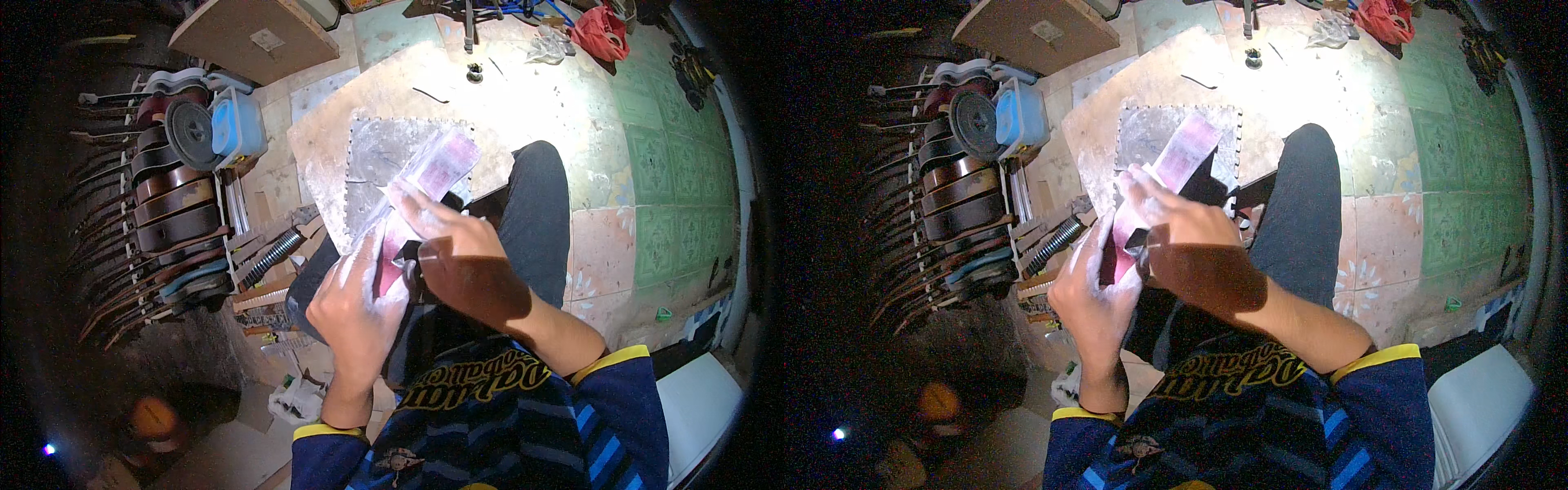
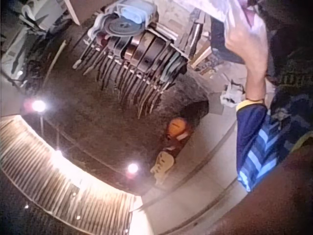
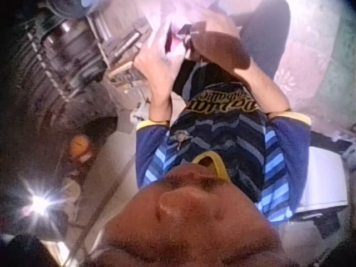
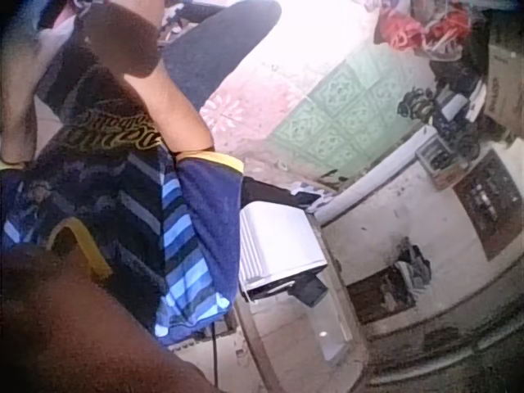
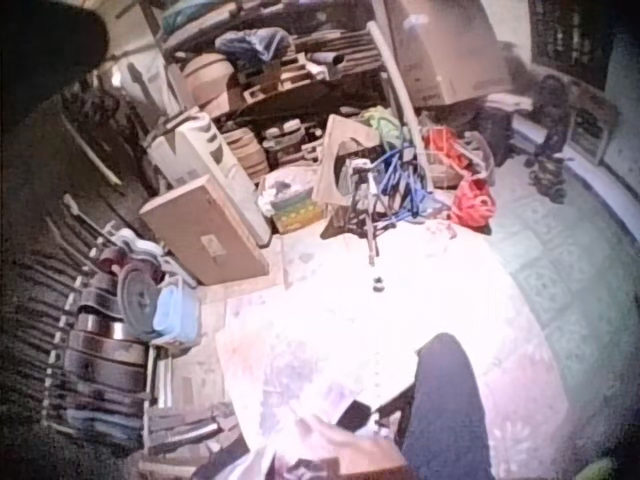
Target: The person sands the edges and surface of a pink guitar body with a small piece of sandpaper.
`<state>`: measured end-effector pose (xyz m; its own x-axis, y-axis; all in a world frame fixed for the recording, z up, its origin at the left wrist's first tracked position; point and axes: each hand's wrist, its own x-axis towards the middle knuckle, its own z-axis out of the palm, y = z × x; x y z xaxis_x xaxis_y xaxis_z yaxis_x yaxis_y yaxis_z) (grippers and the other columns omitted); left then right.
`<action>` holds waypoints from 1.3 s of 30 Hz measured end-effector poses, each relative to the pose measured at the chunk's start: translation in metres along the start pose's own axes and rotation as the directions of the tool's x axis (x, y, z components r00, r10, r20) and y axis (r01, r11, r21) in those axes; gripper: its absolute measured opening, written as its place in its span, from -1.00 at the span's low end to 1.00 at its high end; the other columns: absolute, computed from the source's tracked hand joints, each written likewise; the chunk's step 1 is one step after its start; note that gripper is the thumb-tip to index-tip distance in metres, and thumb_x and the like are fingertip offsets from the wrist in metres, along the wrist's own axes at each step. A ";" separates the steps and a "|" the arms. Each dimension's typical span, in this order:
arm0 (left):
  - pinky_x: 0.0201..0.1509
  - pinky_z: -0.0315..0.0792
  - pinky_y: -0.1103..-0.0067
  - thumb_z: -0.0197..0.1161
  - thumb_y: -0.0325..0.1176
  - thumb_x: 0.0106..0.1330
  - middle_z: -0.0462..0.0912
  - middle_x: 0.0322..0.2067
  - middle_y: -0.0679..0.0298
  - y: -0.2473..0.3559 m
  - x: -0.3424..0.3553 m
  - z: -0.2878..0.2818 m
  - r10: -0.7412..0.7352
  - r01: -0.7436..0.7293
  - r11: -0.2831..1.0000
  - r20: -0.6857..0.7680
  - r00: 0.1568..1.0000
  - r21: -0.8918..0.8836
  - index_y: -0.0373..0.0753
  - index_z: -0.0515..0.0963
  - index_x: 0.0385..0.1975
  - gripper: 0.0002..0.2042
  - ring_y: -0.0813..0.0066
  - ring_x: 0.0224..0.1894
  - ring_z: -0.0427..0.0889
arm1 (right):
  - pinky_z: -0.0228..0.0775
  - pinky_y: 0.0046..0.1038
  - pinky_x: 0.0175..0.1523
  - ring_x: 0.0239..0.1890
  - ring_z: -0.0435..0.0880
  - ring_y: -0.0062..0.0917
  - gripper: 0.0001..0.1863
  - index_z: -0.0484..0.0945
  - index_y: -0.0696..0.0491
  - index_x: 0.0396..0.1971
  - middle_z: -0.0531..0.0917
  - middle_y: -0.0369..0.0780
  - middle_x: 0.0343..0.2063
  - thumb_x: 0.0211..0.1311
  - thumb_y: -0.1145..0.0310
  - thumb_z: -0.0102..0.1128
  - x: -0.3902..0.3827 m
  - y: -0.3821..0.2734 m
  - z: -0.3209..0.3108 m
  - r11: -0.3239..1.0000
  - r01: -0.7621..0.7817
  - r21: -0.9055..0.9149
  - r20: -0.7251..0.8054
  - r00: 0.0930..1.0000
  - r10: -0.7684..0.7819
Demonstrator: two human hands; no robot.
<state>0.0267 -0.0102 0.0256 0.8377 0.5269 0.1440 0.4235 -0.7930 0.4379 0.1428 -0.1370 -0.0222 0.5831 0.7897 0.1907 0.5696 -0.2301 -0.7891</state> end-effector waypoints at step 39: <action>0.11 0.61 0.40 0.62 -0.37 -0.01 0.78 -0.03 0.00 -0.004 0.016 -0.007 -0.026 0.026 1.000 0.006 1.000 0.013 -0.27 0.67 0.14 -0.40 0.21 0.00 0.79 | 0.56 -0.57 -0.18 -0.37 0.59 -0.64 -0.33 0.42 0.07 0.44 0.73 -0.14 -0.19 0.27 0.55 -0.02 0.073 0.039 -0.021 0.583 -0.587 0.562 0.638 0.756 0.146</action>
<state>0.0355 0.0036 0.0324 0.8285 0.5454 0.1271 0.4494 -0.7829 0.4302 0.2192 -0.1002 -0.0269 0.1544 0.9265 -0.3433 -0.3360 -0.2775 -0.9001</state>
